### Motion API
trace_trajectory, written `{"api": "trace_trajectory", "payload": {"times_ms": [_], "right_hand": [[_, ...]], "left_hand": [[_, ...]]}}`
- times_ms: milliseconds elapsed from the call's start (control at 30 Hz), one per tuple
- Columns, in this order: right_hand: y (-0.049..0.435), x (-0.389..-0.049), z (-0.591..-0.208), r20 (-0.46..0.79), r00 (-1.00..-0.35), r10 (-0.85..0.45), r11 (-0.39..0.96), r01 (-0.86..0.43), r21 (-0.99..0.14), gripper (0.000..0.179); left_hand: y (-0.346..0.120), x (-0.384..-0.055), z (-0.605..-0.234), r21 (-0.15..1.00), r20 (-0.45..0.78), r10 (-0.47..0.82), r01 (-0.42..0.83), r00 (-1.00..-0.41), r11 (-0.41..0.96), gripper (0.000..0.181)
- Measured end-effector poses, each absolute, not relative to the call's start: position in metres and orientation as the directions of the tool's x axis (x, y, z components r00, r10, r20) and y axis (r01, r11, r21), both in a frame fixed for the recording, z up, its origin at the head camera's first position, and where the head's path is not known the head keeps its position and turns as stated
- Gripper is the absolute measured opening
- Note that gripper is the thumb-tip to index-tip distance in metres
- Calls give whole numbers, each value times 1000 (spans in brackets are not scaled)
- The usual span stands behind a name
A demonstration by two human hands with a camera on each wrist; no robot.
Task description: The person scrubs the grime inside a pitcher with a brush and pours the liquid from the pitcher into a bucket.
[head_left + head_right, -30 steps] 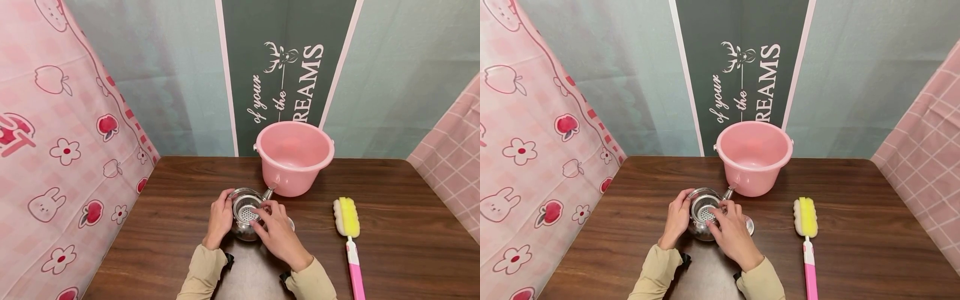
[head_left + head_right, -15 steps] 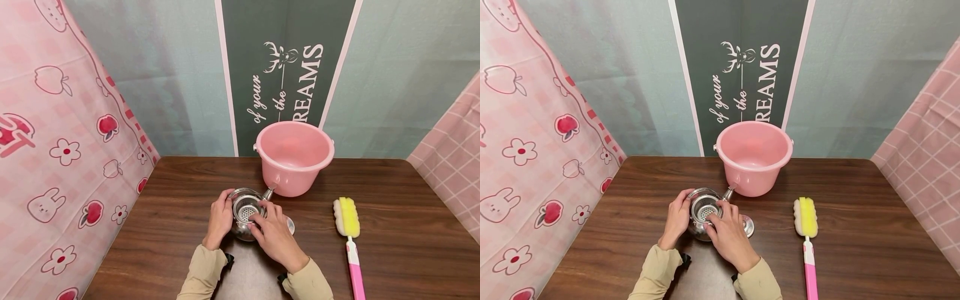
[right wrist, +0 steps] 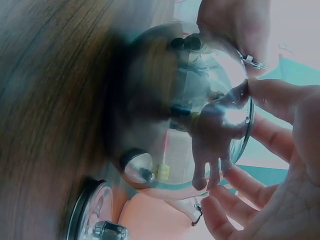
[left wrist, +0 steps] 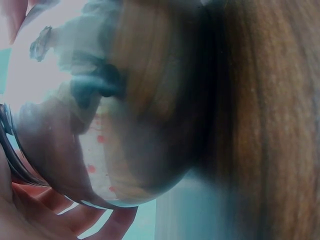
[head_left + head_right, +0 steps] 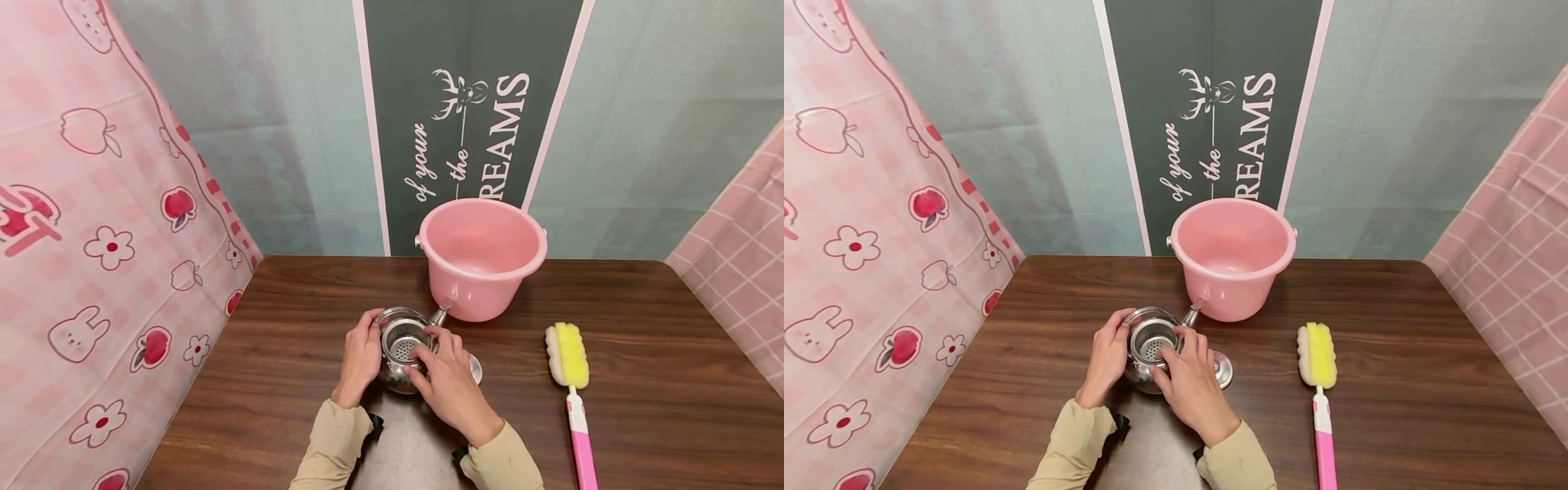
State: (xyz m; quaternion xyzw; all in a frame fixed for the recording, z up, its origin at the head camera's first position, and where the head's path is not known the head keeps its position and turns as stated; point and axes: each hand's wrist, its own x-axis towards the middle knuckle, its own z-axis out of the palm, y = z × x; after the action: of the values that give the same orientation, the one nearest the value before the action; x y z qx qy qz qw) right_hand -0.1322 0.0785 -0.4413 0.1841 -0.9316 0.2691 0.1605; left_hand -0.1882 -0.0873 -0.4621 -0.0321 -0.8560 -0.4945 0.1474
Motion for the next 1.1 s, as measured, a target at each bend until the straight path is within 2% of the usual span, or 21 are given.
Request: {"api": "trace_trajectory", "payload": {"times_ms": [367,600,1100], "right_hand": [[73,-132,-436,380,-904,-195,783,-377,-495,16],[68,-132,-435,390,-912,-127,773,-338,-538,9],[68,-136,-439,478,-874,-85,707,-391,-589,10]], "left_hand": [[-87,-189,-461,834,286,-94,200,-953,515,29],[-87,-189,-462,837,277,-97,191,-956,513,28],[-87,-188,-461,839,280,-95,196,-955,508,28]]}}
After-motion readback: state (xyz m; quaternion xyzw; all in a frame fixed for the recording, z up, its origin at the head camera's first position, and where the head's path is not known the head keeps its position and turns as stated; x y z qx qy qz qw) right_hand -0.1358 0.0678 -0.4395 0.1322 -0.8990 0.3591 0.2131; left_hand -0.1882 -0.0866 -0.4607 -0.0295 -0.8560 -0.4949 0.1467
